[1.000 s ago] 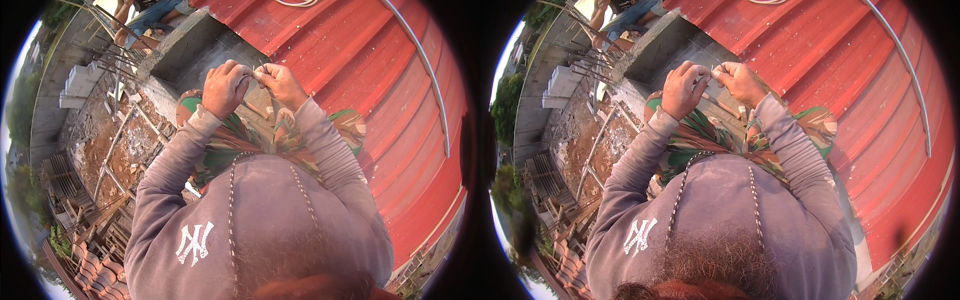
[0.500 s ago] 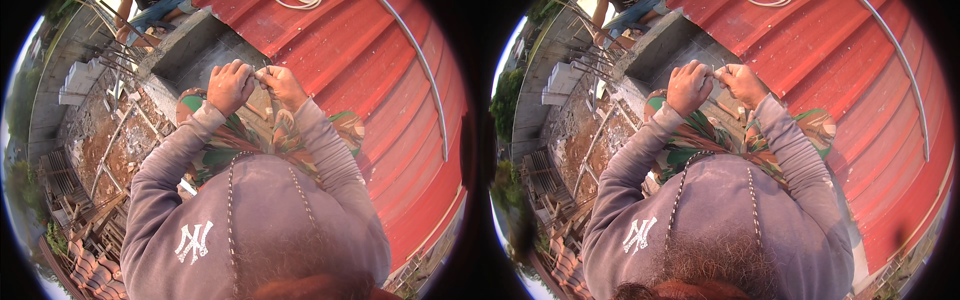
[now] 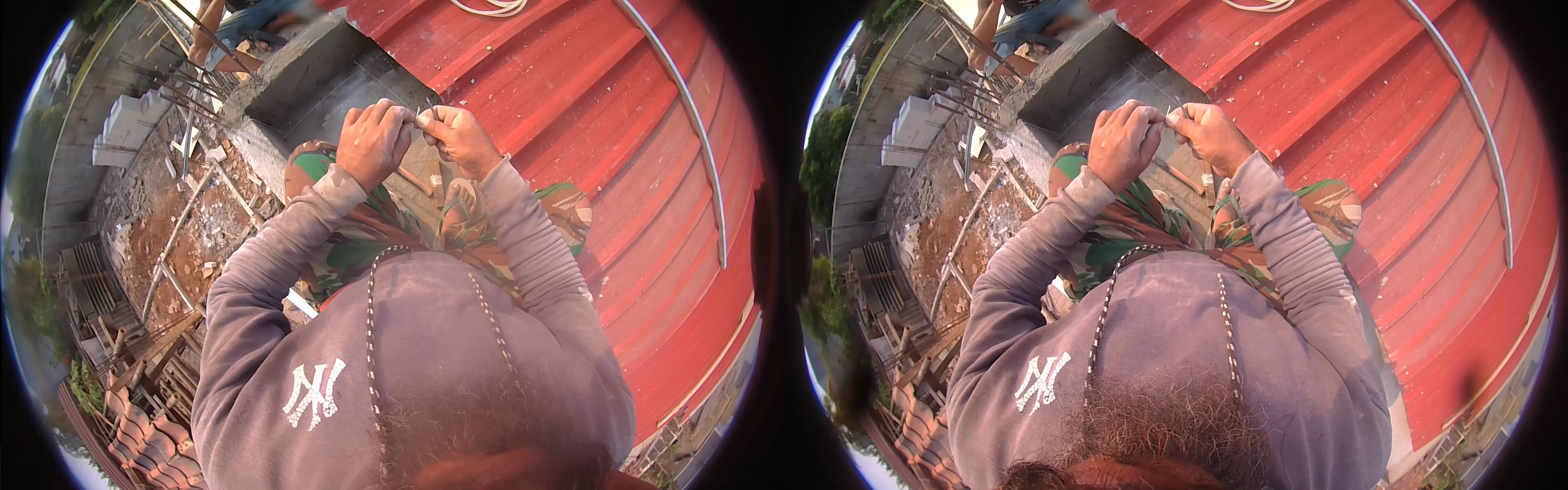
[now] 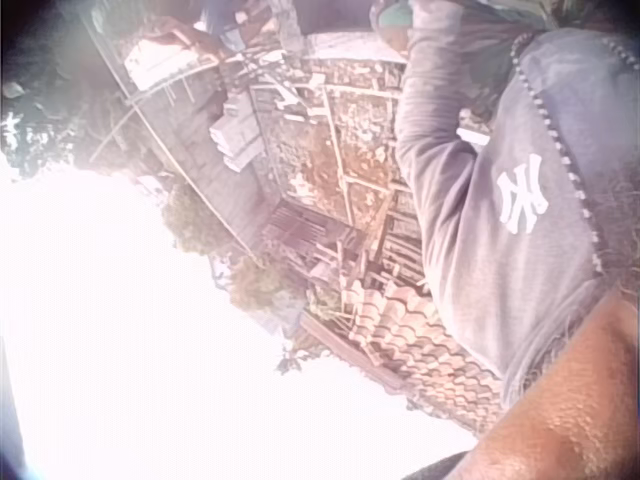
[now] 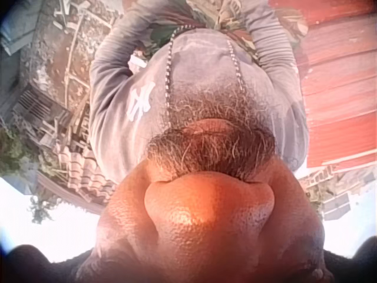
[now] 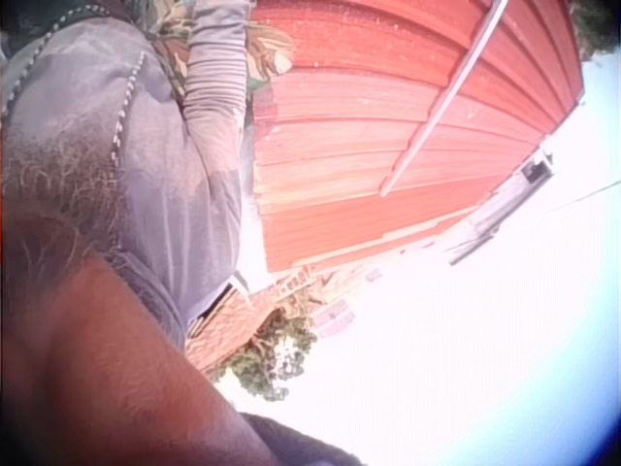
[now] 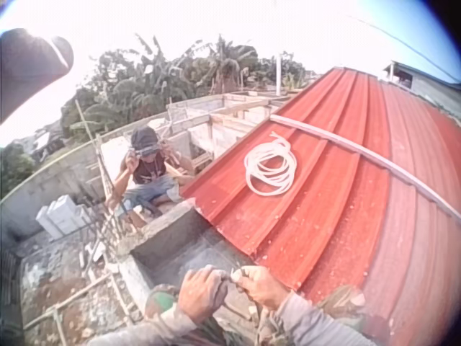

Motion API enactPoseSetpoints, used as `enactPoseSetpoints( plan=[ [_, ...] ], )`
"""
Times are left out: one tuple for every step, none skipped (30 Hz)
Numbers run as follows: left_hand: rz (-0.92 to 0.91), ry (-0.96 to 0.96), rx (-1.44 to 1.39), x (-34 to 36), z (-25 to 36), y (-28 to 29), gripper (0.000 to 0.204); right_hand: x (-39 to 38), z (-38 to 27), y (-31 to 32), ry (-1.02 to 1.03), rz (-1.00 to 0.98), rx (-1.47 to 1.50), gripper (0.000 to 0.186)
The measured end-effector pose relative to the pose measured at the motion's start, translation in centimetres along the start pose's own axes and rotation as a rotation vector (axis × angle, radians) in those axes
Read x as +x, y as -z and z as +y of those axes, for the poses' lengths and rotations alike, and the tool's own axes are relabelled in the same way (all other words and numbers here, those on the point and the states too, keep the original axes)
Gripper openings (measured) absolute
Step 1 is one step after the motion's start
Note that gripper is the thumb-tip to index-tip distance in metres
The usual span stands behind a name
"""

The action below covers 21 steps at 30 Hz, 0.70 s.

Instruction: The person uses a hammer to secure a line and works on the concrete ledge of a roof. They tie a string to a metal piece and check the alignment along the roof edge.

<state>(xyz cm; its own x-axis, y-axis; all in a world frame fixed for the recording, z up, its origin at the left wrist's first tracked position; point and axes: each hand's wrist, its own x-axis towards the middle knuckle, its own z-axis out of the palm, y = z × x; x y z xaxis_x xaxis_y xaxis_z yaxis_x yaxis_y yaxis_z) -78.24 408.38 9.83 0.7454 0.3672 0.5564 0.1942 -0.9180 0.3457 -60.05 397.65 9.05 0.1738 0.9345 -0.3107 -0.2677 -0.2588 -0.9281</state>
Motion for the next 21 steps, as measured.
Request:
enactPoseSetpoints(
  plan=[
    [-0.001, -0.005, -0.001, 0.0, -0.1, 0.0, 0.018, 0.0, 0.0, 0.0, 0.011, -0.001, -0.029, 0.021],
    [-0.002, -0.011, -0.002, -0.1, -0.1, 0.1, 0.018, -0.1, -0.1, 0.0, 0.022, -0.002, -0.057, 0.021],
    [-0.015, -0.012, 0.002, -0.1, -0.1, 0.2, 0.018, -0.2, -0.2, -0.1, 0.054, 0.002, -0.093, 0.021],
    [-0.029, -0.012, 0.007, 0.0, -0.1, 0.4, 0.019, -0.3, -0.5, -0.3, 0.087, 0.006, -0.129, 0.021],
    [-0.042, -0.013, 0.011, 0.0, -0.1, 0.5, 0.019, -0.3, -0.6, -0.4, 0.119, 0.01, -0.165, 0.021],
    [-0.043, 0.005, -0.01, 0.0, 0.0, 0.5, 0.019, -0.4, -0.7, -0.4, 0.118, 0.015, -0.167, 0.021],
    [-0.044, 0.022, -0.031, 0.0, 0.1, 0.6, 0.019, -0.4, -0.7, -0.4, 0.117, 0.019, -0.169, 0.021],
    [-0.045, 0.039, -0.052, 0.0, 0.2, 0.6, 0.019, -0.4, -0.7, -0.4, 0.117, 0.023, -0.171, 0.021],
    [-0.043, 0.139, -0.164, 0.0, 0.3, 0.4, 0.019, -0.4, -0.7, -0.4, 0.095, 0.027, -0.133, 0.021],
    [-0.041, 0.239, -0.276, -0.2, 0.4, -0.1, 0.019, -0.4, -0.6, -0.3, 0.073, 0.031, -0.095, 0.021],
    [-0.038, 0.338, -0.388, -0.4, 0.5, -0.5, 0.019, -0.4, -0.5, -0.3, 0.051, 0.034, -0.056, 0.021],
    [-0.034, 0.345, -0.398, -0.5, 0.5, -0.7, 0.019, -0.5, -0.6, -0.3, 0.043, 0.038, -0.04, 0.02],
    [-0.029, 0.352, -0.409, -0.6, 0.6, -0.9, 0.019, -0.6, -0.6, -0.4, 0.036, 0.042, -0.023, 0.02],
    [-0.024, 0.36, -0.419, -0.8, 0.7, -1.1, 0.019, -0.7, -0.6, -0.4, 0.028, 0.045, -0.007, 0.019],
    [-0.009, 0.408, -0.474, -0.7, 0.8, -1.1, 0.019, -0.5, -0.6, -0.5, 0.019, 0.051, 0.021, 0.019],
    [0.007, 0.455, -0.53, -0.7, 1.2, -1.3, 0.018, -0.4, -0.4, -0.4, 0.01, 0.057, 0.048, 0.019],
    [0.025, 0.503, -0.587, -0.9, 1.6, -1.4, 0.018, -0.4, -0.1, -0.4, 0.001, 0.062, 0.075, 0.018],
    [0.009, 0.47, -0.54, -1.1, 1.5, -1.6, 0.016, -0.2, -0.1, -0.5, -0.003, 0.066, 0.068, 0.018],
    [0.048, 0.461, -0.571, -1.4, 1.1, -2.3, 0.016, -0.4, 0.0, -0.5, -0.005, 0.068, 0.059, 0.018],
    [0.038, 0.492, -0.572, -1.5, 1.0, -2.3, 0.016, -0.4, 0.0, -0.6, -0.002, 0.066, 0.054, 0.018],
    [0.028, 0.521, -0.582, -1.4, 0.9, -2.3, 0.016, -0.4, 0.1, -0.4, 0.025, 0.085, 0.002, 0.018]
  ],
)
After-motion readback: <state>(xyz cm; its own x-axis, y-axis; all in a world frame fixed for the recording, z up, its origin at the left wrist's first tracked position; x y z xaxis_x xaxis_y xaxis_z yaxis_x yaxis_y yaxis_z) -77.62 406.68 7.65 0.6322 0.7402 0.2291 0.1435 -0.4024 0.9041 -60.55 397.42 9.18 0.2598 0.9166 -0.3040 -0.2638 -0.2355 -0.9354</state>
